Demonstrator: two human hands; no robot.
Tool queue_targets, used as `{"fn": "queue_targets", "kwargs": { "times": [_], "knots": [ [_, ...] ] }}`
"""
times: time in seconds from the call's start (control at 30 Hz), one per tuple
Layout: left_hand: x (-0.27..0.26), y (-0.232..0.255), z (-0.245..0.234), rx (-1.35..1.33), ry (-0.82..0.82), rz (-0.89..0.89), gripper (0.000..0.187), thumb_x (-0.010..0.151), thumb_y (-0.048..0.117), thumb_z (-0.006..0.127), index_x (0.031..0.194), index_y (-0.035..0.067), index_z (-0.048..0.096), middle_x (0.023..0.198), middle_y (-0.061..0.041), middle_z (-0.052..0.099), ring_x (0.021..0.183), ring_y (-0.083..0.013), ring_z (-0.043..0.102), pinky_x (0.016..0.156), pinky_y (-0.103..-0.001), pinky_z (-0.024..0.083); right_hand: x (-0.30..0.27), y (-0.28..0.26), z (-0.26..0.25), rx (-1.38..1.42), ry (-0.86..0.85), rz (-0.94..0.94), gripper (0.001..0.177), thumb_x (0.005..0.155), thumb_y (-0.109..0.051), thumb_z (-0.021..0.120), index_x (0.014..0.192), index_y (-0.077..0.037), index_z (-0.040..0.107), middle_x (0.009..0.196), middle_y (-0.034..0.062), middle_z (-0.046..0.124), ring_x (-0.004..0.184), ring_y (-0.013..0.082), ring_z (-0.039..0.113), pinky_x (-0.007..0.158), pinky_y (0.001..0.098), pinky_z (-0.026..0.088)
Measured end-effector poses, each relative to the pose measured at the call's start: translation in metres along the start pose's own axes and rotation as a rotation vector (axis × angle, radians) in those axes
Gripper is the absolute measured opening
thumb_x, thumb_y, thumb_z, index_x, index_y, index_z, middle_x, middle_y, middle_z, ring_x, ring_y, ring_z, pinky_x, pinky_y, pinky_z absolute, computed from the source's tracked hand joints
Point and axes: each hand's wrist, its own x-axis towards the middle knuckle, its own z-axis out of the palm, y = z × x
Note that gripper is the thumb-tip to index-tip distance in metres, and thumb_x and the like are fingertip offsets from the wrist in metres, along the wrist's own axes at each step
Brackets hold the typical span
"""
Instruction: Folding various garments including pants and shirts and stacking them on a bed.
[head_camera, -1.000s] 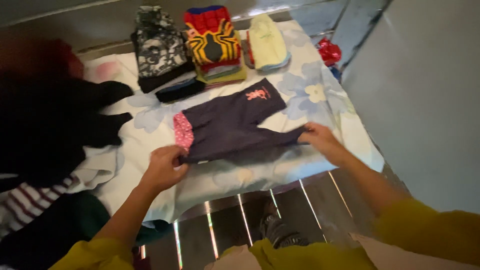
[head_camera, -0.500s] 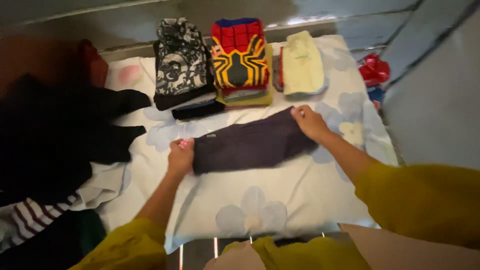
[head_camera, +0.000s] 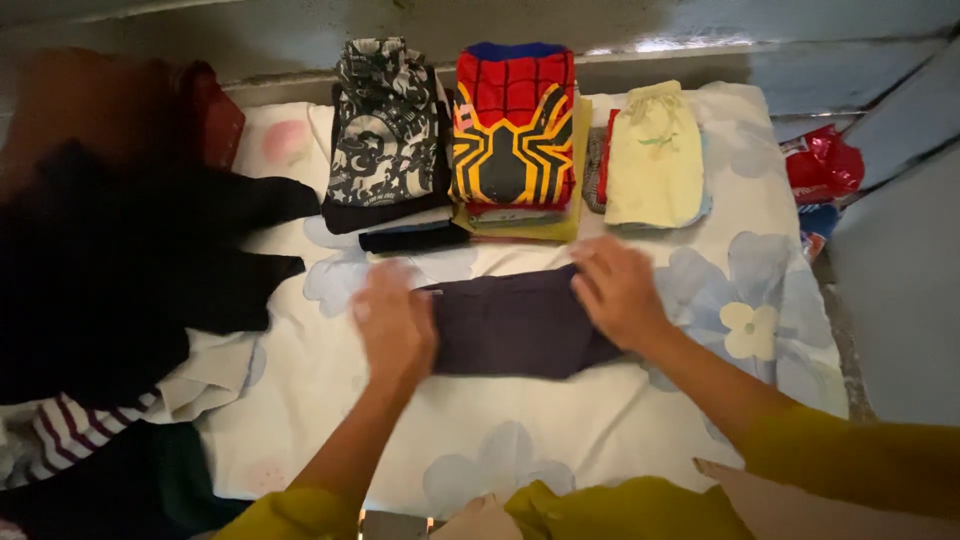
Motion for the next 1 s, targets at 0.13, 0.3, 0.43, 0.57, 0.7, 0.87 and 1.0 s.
{"fn": "queue_targets", "kwargs": {
  "times": [0.13, 0.3, 0.43, 0.57, 0.7, 0.87, 1.0],
  "knots": [
    [-0.013, -0.011, 0.019, 0.144, -0.14, 0.312, 0.053, 0.102, 0.037, 0.051, 0.148, 0.012, 0.048, 0.156, -0.012, 0.046, 0.147, -0.0325, 0.038, 0.118, -0.057, 0.025, -0.01, 0.001, 0.01, 0.001, -0.111, -0.283, 0.051, 0.101, -0.028, 0.057, 0.148, -0.01, 0.049, 0.155, 0.0091, 0.048, 0.143, 0.0316, 0.044, 0.113, 0.0531, 0.032],
    [-0.021, -0.042, 0.034, 0.263, -0.195, 0.258, 0.063, 0.1, 0.045, 0.046, 0.152, 0.009, 0.043, 0.154, -0.011, 0.042, 0.143, -0.0292, 0.034, 0.11, -0.066, 0.016, -0.012, 0.04, 0.017, -0.221, -0.153, -0.1, 0.056, 0.101, -0.031, 0.054, 0.153, -0.014, 0.043, 0.159, 0.0059, 0.042, 0.142, 0.0313, 0.037, 0.109, 0.0595, 0.025],
    [0.0, -0.044, 0.017, 0.227, -0.432, 0.156, 0.05, 0.105, 0.047, 0.045, 0.146, 0.02, 0.054, 0.137, -0.01, 0.055, 0.129, -0.0275, 0.05, 0.116, -0.061, 0.024, -0.006, 0.043, 0.009, -0.234, -0.18, 0.005, 0.057, 0.096, -0.035, 0.058, 0.151, -0.024, 0.047, 0.143, 0.004, 0.051, 0.133, 0.0278, 0.042, 0.106, 0.0553, 0.028],
    [0.043, -0.053, -0.007, 0.263, -0.646, 0.128, 0.047, 0.097, 0.053, 0.051, 0.128, 0.021, 0.064, 0.124, -0.006, 0.061, 0.125, -0.0246, 0.053, 0.111, -0.062, 0.026, 0.009, 0.06, 0.011, -0.173, -0.262, 0.059, 0.051, 0.09, -0.034, 0.065, 0.139, -0.026, 0.056, 0.125, 0.0043, 0.057, 0.123, 0.0278, 0.046, 0.101, 0.0518, 0.03],
    [0.077, -0.069, -0.014, 0.116, -0.974, 0.246, 0.045, 0.09, 0.052, 0.068, 0.119, 0.017, 0.068, 0.12, -0.01, 0.059, 0.119, -0.0295, 0.055, 0.099, -0.049, 0.041, 0.032, 0.039, -0.024, -0.206, -0.374, 0.135, 0.032, 0.077, -0.032, 0.076, 0.108, -0.026, 0.071, 0.114, 0.0035, 0.058, 0.119, 0.028, 0.047, 0.096, 0.0501, 0.029],
    [0.094, -0.04, -0.085, -0.354, -0.984, 0.067, 0.031, 0.086, 0.025, 0.081, 0.105, 0.006, 0.065, 0.095, -0.02, 0.066, 0.087, -0.0379, 0.067, 0.07, -0.043, 0.054, 0.032, 0.02, -0.079, -0.167, -0.287, 0.326, 0.023, 0.07, -0.026, 0.081, 0.092, -0.026, 0.074, 0.102, -0.0036, 0.062, 0.11, 0.0254, 0.053, 0.097, 0.0508, 0.029],
    [0.059, -0.037, -0.104, -0.339, -0.236, 0.54, 0.034, 0.074, 0.004, 0.077, 0.106, 0.014, 0.067, 0.102, -0.006, 0.063, 0.089, -0.0276, 0.066, 0.075, -0.039, 0.054, -0.006, -0.004, -0.08, -0.11, 0.127, 0.265, 0.03, 0.066, -0.01, 0.078, 0.091, -0.023, 0.07, 0.102, -0.0014, 0.06, 0.111, 0.0272, 0.053, 0.098, 0.0521, 0.029]
  ]
}}
